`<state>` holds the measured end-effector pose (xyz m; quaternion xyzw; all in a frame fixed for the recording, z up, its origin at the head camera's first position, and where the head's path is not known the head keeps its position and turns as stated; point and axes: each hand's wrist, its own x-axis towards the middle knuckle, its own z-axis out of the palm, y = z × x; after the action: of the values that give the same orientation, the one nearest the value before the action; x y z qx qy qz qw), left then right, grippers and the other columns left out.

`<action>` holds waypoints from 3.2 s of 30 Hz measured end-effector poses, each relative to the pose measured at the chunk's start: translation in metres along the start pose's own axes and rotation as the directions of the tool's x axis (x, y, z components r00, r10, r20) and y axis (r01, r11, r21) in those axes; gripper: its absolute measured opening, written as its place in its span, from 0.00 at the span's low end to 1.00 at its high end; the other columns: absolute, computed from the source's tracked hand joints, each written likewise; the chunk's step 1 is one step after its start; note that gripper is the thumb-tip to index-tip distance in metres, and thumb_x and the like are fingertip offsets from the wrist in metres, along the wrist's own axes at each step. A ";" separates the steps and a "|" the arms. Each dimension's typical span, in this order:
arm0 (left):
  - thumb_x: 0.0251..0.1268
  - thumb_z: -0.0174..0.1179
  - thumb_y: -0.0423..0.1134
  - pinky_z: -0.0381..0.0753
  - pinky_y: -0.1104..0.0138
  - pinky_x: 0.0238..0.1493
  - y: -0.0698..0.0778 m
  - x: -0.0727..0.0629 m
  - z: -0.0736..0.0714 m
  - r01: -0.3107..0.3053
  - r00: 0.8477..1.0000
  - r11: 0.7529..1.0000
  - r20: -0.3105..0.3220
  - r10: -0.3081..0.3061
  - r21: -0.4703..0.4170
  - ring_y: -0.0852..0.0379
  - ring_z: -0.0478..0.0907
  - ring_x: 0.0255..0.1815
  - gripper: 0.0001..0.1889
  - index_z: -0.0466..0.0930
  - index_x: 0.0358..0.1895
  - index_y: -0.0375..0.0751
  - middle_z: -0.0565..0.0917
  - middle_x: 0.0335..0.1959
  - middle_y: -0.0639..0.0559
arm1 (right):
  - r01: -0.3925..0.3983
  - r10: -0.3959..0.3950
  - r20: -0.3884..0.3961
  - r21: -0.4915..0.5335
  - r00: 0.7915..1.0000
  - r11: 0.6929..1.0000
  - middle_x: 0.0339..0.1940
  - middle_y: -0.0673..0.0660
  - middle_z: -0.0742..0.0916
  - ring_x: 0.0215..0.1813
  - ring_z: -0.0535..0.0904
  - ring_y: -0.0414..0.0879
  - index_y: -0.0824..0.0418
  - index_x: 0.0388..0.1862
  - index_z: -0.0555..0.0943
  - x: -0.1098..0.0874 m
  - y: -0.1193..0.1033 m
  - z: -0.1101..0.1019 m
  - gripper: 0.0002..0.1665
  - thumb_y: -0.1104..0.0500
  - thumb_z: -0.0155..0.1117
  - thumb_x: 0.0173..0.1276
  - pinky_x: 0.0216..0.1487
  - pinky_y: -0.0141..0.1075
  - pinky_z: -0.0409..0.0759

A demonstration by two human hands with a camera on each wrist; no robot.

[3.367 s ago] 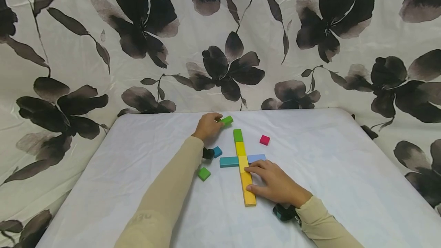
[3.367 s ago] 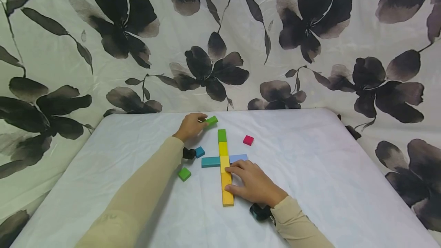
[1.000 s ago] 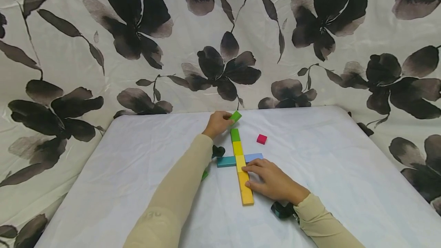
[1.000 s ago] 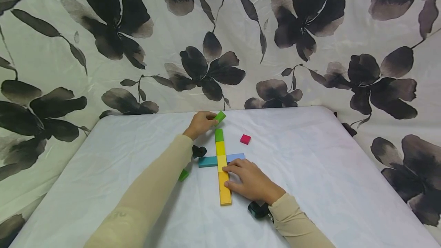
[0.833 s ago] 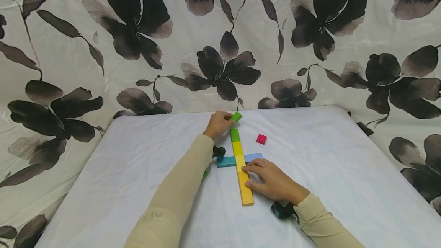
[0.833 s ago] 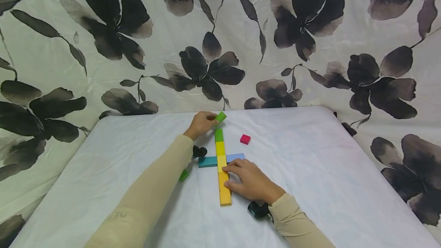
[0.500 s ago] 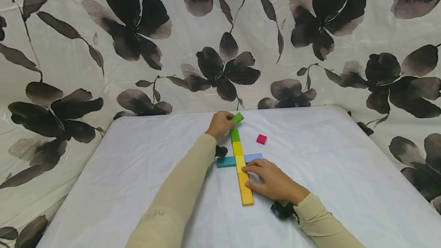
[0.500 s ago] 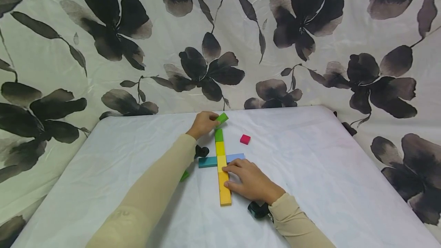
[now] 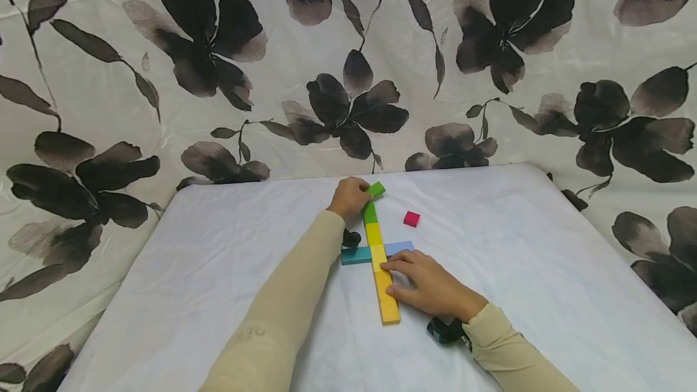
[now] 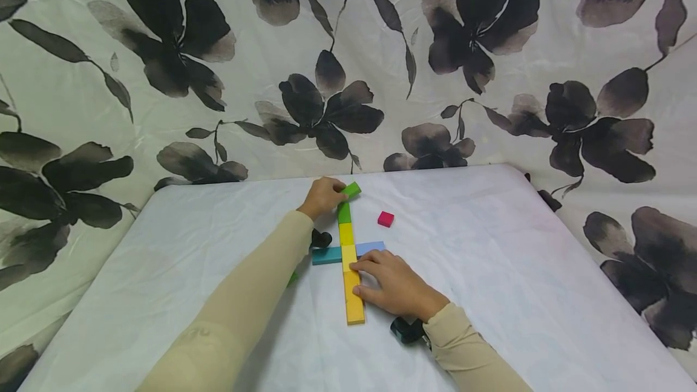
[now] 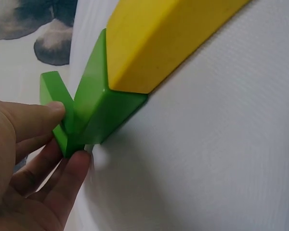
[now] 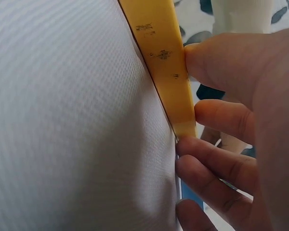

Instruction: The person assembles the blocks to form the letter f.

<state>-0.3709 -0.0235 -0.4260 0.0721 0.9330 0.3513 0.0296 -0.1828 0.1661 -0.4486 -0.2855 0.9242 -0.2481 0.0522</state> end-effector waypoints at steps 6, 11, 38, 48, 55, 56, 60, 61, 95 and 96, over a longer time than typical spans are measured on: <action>0.70 0.64 0.37 0.77 0.61 0.59 0.000 -0.002 0.005 0.011 1.000 0.999 -0.001 -0.011 0.033 0.51 0.77 0.51 0.19 0.81 0.61 0.36 0.83 0.56 0.45 | 0.001 -0.001 0.011 0.018 1.000 1.000 0.63 0.48 0.78 0.65 0.70 0.47 0.47 0.67 0.79 -0.002 0.000 0.004 0.29 0.39 0.62 0.71 0.65 0.51 0.71; 0.70 0.64 0.36 0.78 0.62 0.58 0.001 -0.003 0.006 0.023 1.000 0.999 0.004 -0.023 0.023 0.51 0.77 0.51 0.19 0.81 0.61 0.36 0.83 0.57 0.45 | -0.003 0.003 0.010 0.004 1.000 1.000 0.63 0.47 0.78 0.65 0.70 0.47 0.46 0.67 0.79 -0.001 0.000 0.004 0.29 0.38 0.62 0.71 0.65 0.50 0.72; 0.68 0.66 0.41 0.77 0.60 0.59 -0.013 0.001 0.007 0.018 1.000 0.999 0.012 -0.019 0.033 0.51 0.78 0.52 0.17 0.85 0.57 0.40 0.85 0.55 0.47 | -0.007 0.007 0.013 0.016 1.000 1.000 0.62 0.46 0.78 0.64 0.70 0.46 0.47 0.66 0.79 0.000 0.000 0.007 0.28 0.39 0.63 0.71 0.64 0.50 0.71; 0.73 0.58 0.37 0.75 0.57 0.62 -0.014 0.003 -0.003 -0.044 0.999 0.998 0.027 0.043 0.036 0.49 0.78 0.57 0.15 0.84 0.58 0.40 0.84 0.56 0.46 | -0.011 0.011 -0.006 -0.013 1.000 1.000 0.62 0.45 0.78 0.63 0.70 0.45 0.46 0.66 0.79 0.001 0.002 0.004 0.28 0.38 0.63 0.71 0.64 0.48 0.72; 0.72 0.60 0.37 0.76 0.59 0.60 -0.015 0.002 -0.001 0.002 1.000 1.000 0.027 -0.003 0.023 0.51 0.78 0.54 0.14 0.86 0.56 0.42 0.84 0.55 0.48 | 0.019 -0.019 -0.018 0.002 1.000 1.000 0.62 0.47 0.78 0.63 0.71 0.46 0.48 0.66 0.79 0.000 0.000 0.003 0.28 0.40 0.63 0.71 0.64 0.49 0.72; 0.72 0.60 0.37 0.76 0.59 0.60 -0.015 0.002 0.000 0.006 1.000 1.000 0.027 -0.007 0.019 0.51 0.78 0.54 0.14 0.86 0.56 0.42 0.85 0.55 0.48 | 0.025 -0.025 -0.020 0.005 0.999 1.000 0.62 0.47 0.78 0.63 0.71 0.46 0.48 0.66 0.79 0.000 0.000 0.002 0.27 0.41 0.63 0.72 0.64 0.49 0.72; 0.73 0.59 0.37 0.76 0.59 0.60 -0.014 0.003 0.001 0.014 0.999 1.000 0.031 -0.014 0.013 0.52 0.78 0.54 0.14 0.86 0.56 0.43 0.84 0.55 0.49 | 0.037 -0.037 -0.024 0.006 0.999 0.999 0.62 0.47 0.78 0.63 0.71 0.46 0.49 0.66 0.79 -0.001 -0.001 0.001 0.27 0.42 0.63 0.72 0.64 0.49 0.72; 0.73 0.59 0.37 0.76 0.59 0.61 -0.014 0.003 0.001 0.012 0.999 1.000 0.032 -0.012 0.012 0.52 0.78 0.54 0.14 0.86 0.57 0.43 0.84 0.55 0.49 | 0.034 -0.034 -0.024 0.003 0.999 0.999 0.62 0.47 0.78 0.63 0.71 0.46 0.49 0.66 0.79 -0.001 -0.001 0.001 0.27 0.42 0.63 0.72 0.64 0.49 0.72; 0.73 0.59 0.40 0.77 0.60 0.58 -0.016 0.004 -0.001 0.018 0.998 1.000 0.067 -0.019 0.015 0.51 0.76 0.50 0.15 0.84 0.57 0.41 0.83 0.53 0.48 | 0.017 -0.017 -0.014 -0.017 1.000 1.000 0.61 0.46 0.78 0.62 0.71 0.44 0.48 0.66 0.79 0.001 -0.003 0.000 0.27 0.42 0.64 0.71 0.64 0.47 0.73; 0.74 0.59 0.41 0.77 0.60 0.57 -0.017 0.004 -0.001 0.019 0.997 1.000 0.068 -0.020 0.016 0.51 0.76 0.50 0.15 0.84 0.58 0.41 0.83 0.53 0.48 | 0.017 -0.017 -0.012 -0.016 1.000 1.000 0.61 0.46 0.78 0.62 0.71 0.44 0.48 0.66 0.79 0.001 -0.003 0.000 0.27 0.42 0.64 0.71 0.64 0.47 0.73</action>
<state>-0.3770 -0.0362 -0.4359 0.0753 0.9348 0.3412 0.0643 -0.1817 0.1634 -0.4475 -0.2922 0.9240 -0.2429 0.0420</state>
